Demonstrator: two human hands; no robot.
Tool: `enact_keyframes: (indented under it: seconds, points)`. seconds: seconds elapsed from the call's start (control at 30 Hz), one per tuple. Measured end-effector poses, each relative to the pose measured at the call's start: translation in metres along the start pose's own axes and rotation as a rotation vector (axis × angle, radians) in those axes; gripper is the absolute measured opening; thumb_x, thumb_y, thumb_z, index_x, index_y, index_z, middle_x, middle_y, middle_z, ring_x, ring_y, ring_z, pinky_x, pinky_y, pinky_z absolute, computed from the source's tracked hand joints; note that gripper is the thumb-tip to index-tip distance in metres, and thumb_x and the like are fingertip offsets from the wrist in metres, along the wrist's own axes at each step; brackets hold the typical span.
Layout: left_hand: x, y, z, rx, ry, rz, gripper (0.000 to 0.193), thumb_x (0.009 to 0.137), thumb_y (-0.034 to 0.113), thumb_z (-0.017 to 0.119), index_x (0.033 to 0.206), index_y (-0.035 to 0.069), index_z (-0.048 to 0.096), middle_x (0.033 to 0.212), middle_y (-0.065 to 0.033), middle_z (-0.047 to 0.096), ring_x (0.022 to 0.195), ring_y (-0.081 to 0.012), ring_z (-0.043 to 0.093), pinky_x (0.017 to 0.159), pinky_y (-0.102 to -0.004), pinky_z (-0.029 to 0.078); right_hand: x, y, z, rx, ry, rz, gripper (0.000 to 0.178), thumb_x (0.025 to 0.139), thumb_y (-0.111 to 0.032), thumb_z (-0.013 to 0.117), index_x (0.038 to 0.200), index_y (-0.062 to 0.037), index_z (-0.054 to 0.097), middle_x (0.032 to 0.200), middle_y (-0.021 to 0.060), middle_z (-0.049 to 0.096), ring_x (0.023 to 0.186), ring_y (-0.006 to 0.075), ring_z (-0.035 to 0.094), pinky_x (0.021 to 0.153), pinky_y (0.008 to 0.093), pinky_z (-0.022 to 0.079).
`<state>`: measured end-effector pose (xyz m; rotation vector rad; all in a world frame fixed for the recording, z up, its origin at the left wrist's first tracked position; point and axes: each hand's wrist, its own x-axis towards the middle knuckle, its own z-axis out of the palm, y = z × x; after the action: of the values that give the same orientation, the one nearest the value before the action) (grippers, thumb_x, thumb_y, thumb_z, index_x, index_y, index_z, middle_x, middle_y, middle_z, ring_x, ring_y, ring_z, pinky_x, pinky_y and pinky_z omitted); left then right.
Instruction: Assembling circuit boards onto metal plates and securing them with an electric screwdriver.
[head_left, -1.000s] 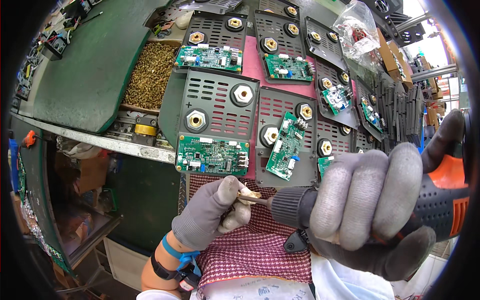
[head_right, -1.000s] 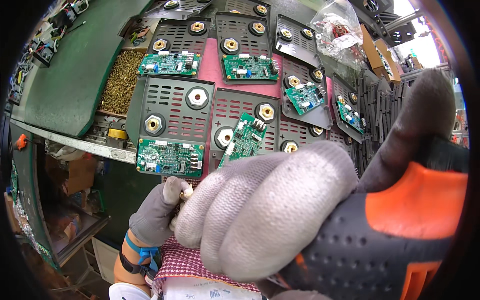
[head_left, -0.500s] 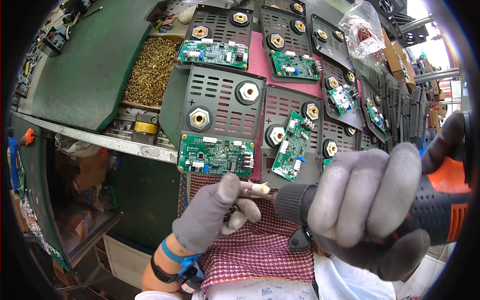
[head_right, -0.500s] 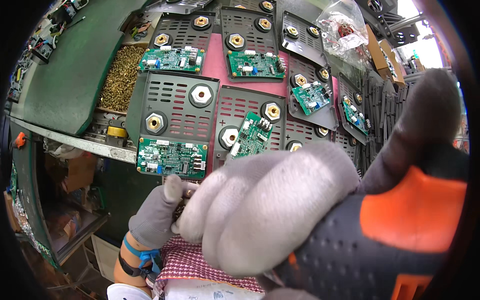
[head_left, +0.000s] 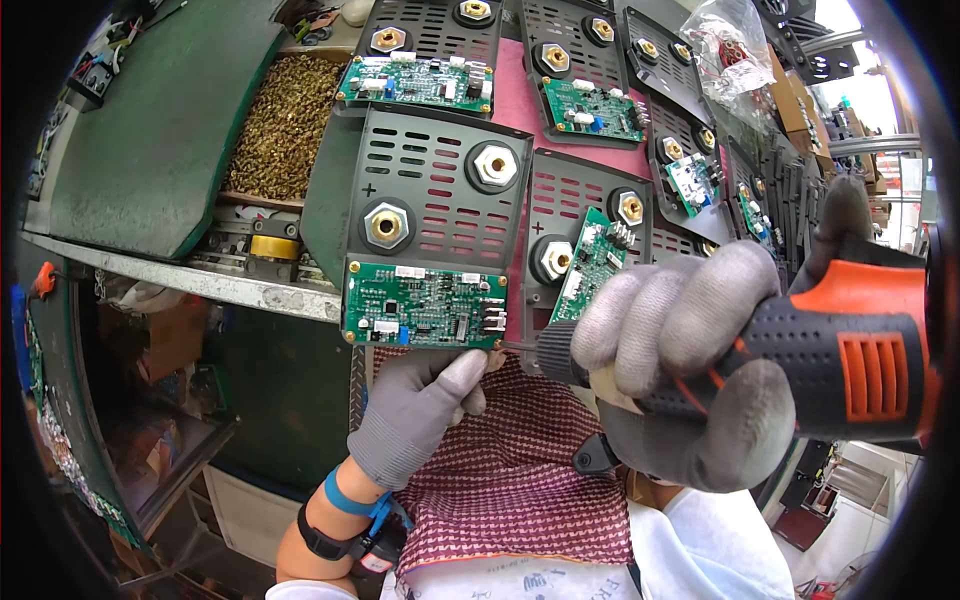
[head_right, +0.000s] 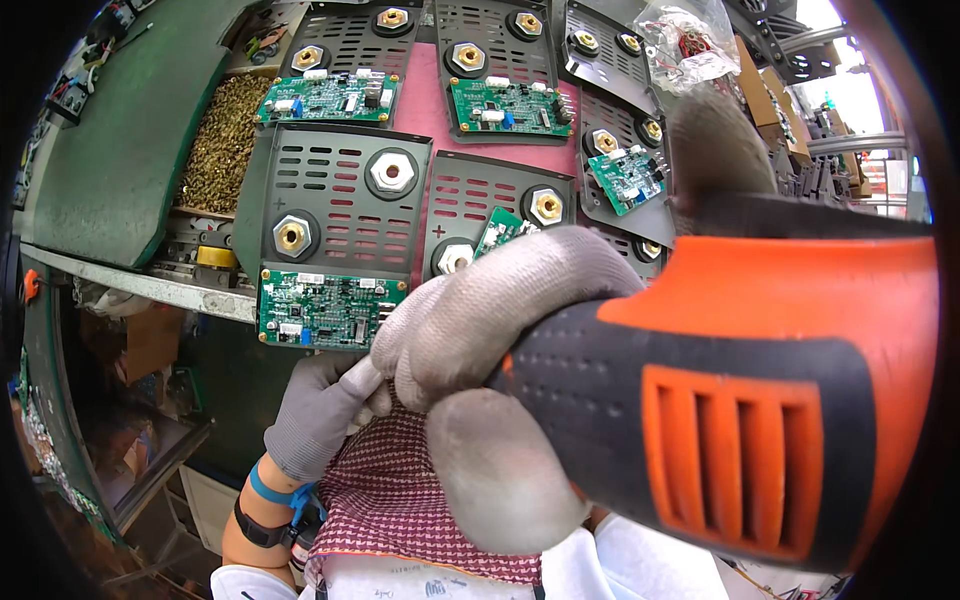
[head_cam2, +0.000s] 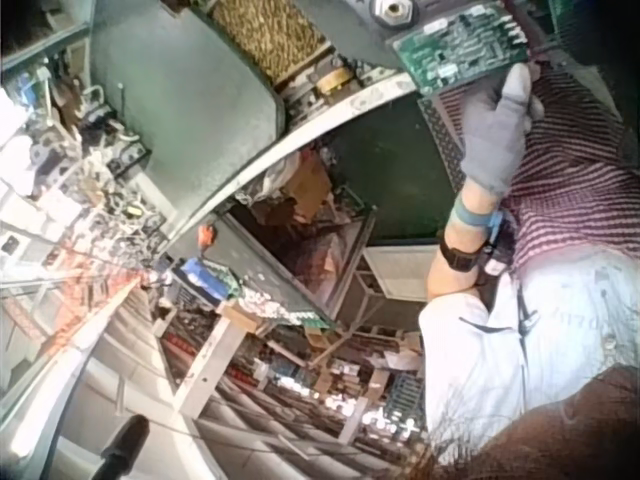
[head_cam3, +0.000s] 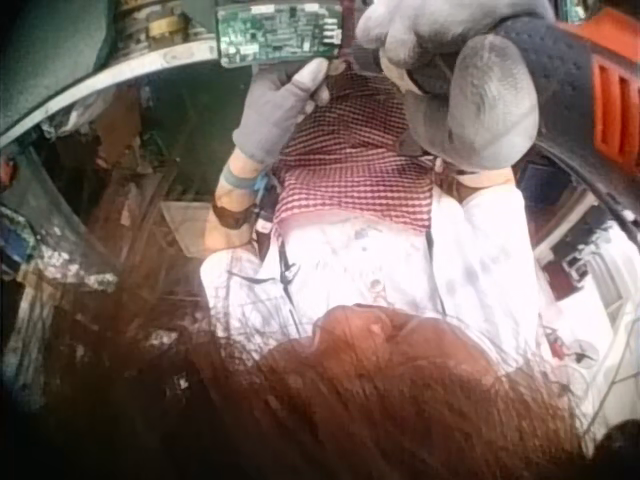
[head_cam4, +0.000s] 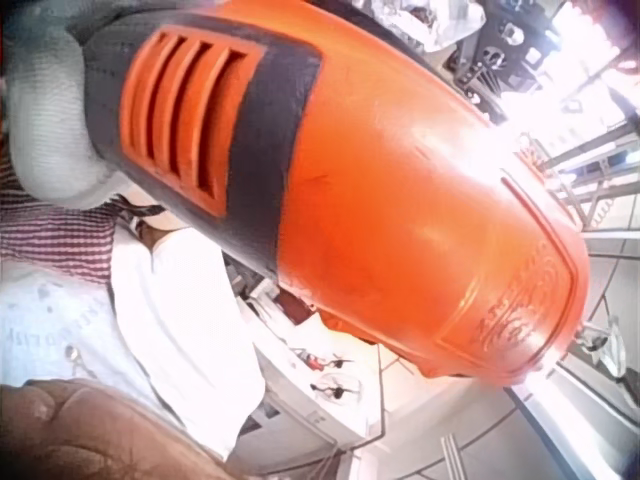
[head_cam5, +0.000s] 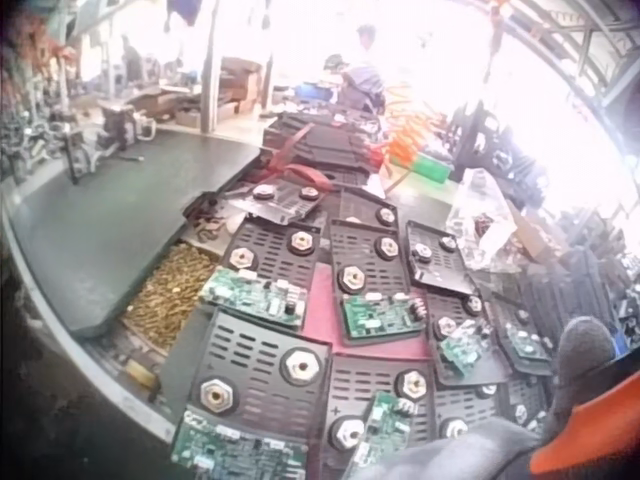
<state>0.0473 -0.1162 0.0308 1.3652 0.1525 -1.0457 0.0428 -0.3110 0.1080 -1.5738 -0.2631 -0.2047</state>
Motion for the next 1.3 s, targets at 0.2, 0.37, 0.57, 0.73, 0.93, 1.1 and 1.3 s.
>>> enact_keyframes:
  seconds: [0.2, 0.37, 0.57, 0.73, 0.93, 1.1, 1.3]
  points:
    - [0.003, -0.001, 0.001, -0.084, 0.023, -0.036, 0.033, 0.094, 0.028, 0.054, 0.106, 0.001, 0.068, 0.068, -0.0001, 0.06, 0.057, -0.0043, 0.045, 0.054, -0.0202, 0.038, -0.001, -0.009, -0.003, 0.021, 0.032, -0.001, 0.025, 0.089, -0.021, 0.062, 0.081, -0.0028, 0.047, 0.06, 0.0087, 0.05, 0.053, 0.0199, 0.049, 0.054, 0.0333, 0.045]
    - [0.007, -0.006, 0.0, -0.193, 0.006, -0.003, 0.031, 0.093, 0.025, 0.053, 0.104, 0.0, 0.069, 0.068, -0.0006, 0.06, 0.057, -0.0045, 0.045, 0.054, -0.0202, 0.037, -0.007, -0.013, 0.001, 0.007, -0.001, -0.021, 0.026, 0.088, -0.022, 0.063, 0.08, -0.0043, 0.046, 0.059, 0.007, 0.049, 0.052, 0.018, 0.049, 0.052, 0.031, 0.045]
    - [0.008, -0.014, 0.0, -0.246, 0.007, 0.032, 0.031, 0.094, 0.025, 0.053, 0.101, -0.001, 0.068, 0.068, -0.0016, 0.061, 0.058, -0.0049, 0.047, 0.055, -0.0199, 0.038, -0.009, -0.013, 0.005, -0.008, -0.003, -0.038, 0.027, 0.088, -0.024, 0.063, 0.08, -0.0062, 0.045, 0.057, 0.005, 0.049, 0.051, 0.0157, 0.049, 0.049, 0.0282, 0.045]
    - [0.004, -0.006, -0.005, -0.149, -0.035, 0.017, 0.031, 0.093, 0.025, 0.052, 0.099, -0.002, 0.067, 0.072, -0.0007, 0.06, 0.06, -0.0048, 0.047, 0.055, -0.0195, 0.038, -0.01, -0.02, 0.003, 0.006, 0.031, -0.061, 0.028, 0.088, -0.025, 0.064, 0.079, -0.0077, 0.044, 0.055, 0.0032, 0.048, 0.05, 0.0138, 0.049, 0.047, 0.0259, 0.045]
    - [-0.026, 0.035, -0.013, -0.046, -0.27, -0.199, 0.03, 0.093, 0.012, 0.043, 0.116, -0.004, 0.055, 0.087, -0.0053, 0.06, 0.068, -0.0052, 0.046, 0.057, -0.0204, 0.039, -0.01, -0.054, -0.025, 0.196, 0.176, -0.122, 0.029, 0.087, -0.027, 0.064, 0.079, -0.0095, 0.043, 0.053, 0.0012, 0.047, 0.048, 0.0115, 0.048, 0.044, 0.0231, 0.045]
    - [-0.015, 0.065, 0.022, -0.157, -0.276, -0.023, 0.03, 0.093, 0.011, 0.048, 0.118, -0.004, 0.05, 0.091, -0.0106, 0.062, 0.064, -0.0058, 0.045, 0.055, -0.0202, 0.04, -0.011, -0.074, -0.045, 0.241, 0.214, -0.115, 0.03, 0.087, -0.028, 0.064, 0.078, -0.0118, 0.041, 0.052, 0.0002, 0.047, 0.051, 0.0111, 0.049, 0.043, 0.0221, 0.044]
    - [0.016, 0.081, 0.061, -0.162, -0.324, 0.032, 0.023, 0.091, 0.018, 0.059, 0.104, 0.001, 0.051, 0.086, -0.0158, 0.065, 0.053, -0.0065, 0.044, 0.048, -0.0199, 0.037, -0.007, -0.087, -0.063, 0.308, 0.301, -0.117, 0.031, 0.088, -0.031, 0.062, 0.077, -0.0131, 0.039, 0.052, 0.0007, 0.045, 0.052, 0.0132, 0.046, 0.043, 0.025, 0.042]
